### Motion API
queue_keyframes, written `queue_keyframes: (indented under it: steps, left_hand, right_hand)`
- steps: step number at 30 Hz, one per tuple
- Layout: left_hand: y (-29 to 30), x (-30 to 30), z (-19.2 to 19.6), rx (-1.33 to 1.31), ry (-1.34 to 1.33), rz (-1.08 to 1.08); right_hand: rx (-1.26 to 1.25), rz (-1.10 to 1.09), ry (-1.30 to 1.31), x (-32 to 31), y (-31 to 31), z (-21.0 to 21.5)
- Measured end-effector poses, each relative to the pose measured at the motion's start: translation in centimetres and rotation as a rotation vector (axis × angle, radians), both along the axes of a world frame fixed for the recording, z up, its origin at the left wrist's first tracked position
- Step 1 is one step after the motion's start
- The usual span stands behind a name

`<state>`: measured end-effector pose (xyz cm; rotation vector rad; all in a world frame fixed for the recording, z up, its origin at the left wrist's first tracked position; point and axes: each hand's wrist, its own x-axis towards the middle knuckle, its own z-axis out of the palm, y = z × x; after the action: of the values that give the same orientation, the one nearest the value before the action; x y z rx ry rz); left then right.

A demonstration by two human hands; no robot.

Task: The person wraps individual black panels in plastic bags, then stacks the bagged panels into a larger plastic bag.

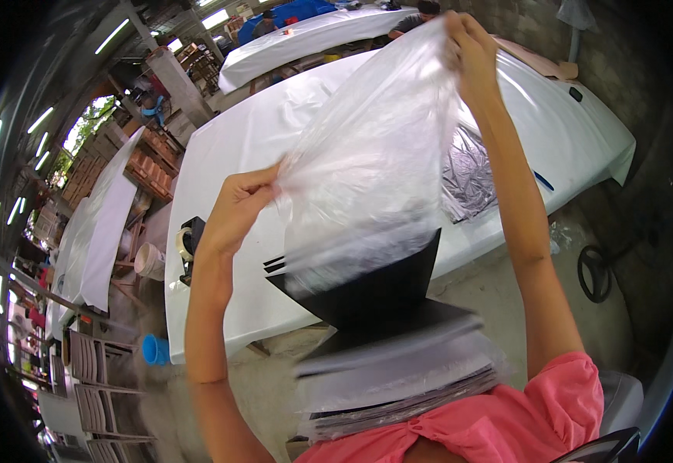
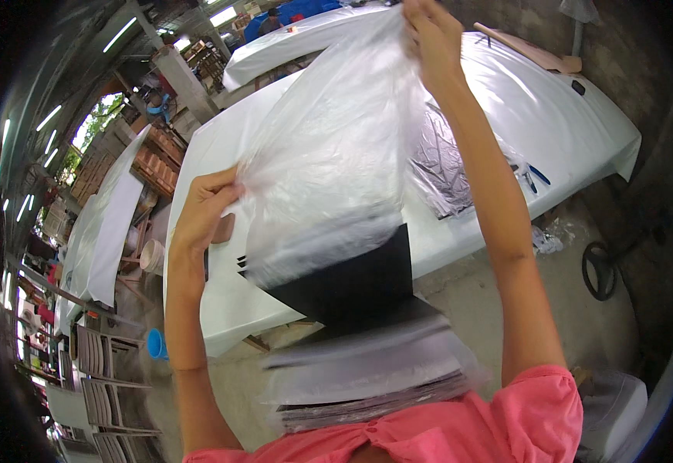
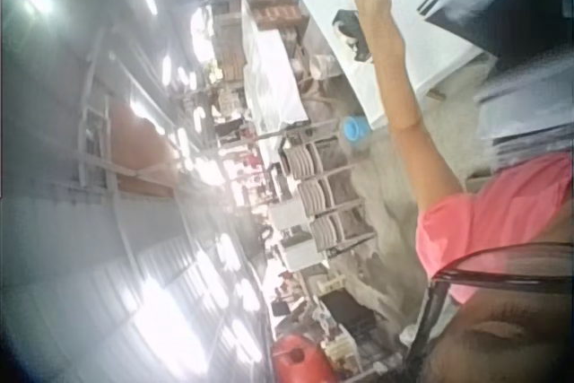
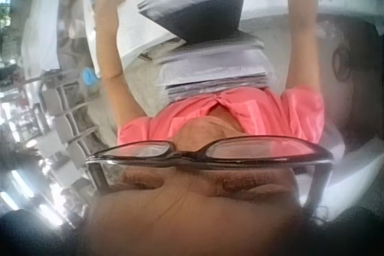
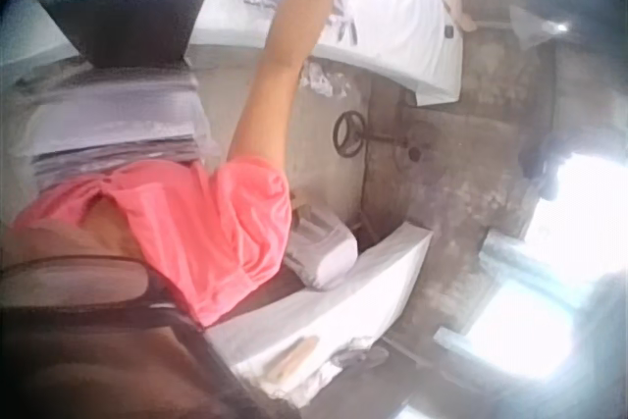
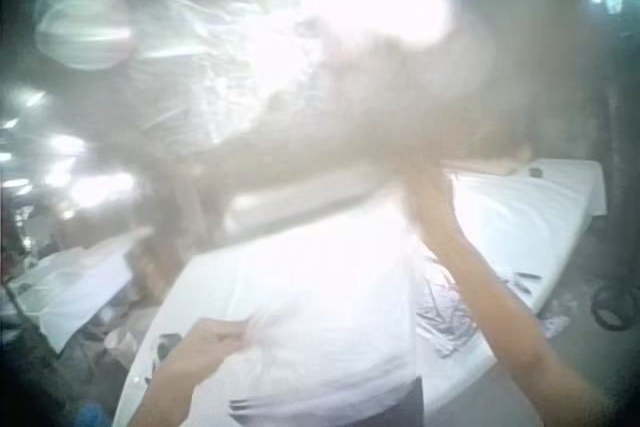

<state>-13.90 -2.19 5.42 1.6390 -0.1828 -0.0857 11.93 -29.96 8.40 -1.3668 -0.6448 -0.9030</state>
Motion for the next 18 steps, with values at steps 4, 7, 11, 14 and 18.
queue_keyframes:
  steps: [4, 7, 11, 14, 18]
  left_hand:
    - [-4.2, -7.7, -0.4, 0.754, -0.493, 0.048]
    - [-6.9, -12.2, -2.3, 1.058, -0.473, -0.543]
    - [-7.3, -14.5, -7.5, 1.037, -0.462, -0.559]
    - [-6.7, -14.2, -7.6, 1.044, -0.463, -0.577]
    - [-5.7, -13.2, -5.4, 1.033, -0.299, -0.475]
  right_hand:
    - [0.128, 0.114, -0.014, -8.2, -3.1, -2.3]
    - [0.157, -0.219, 0.011, -9.7, -8.6, -4.1]
    - [0.174, -0.244, 0.126, -8.4, -14.9, -7.1]
    - [0.134, -0.24, 0.178, -8.1, -16.5, -8.0]
    - [0.083, -0.254, 0.23, -9.3, -14.3, -7.7]
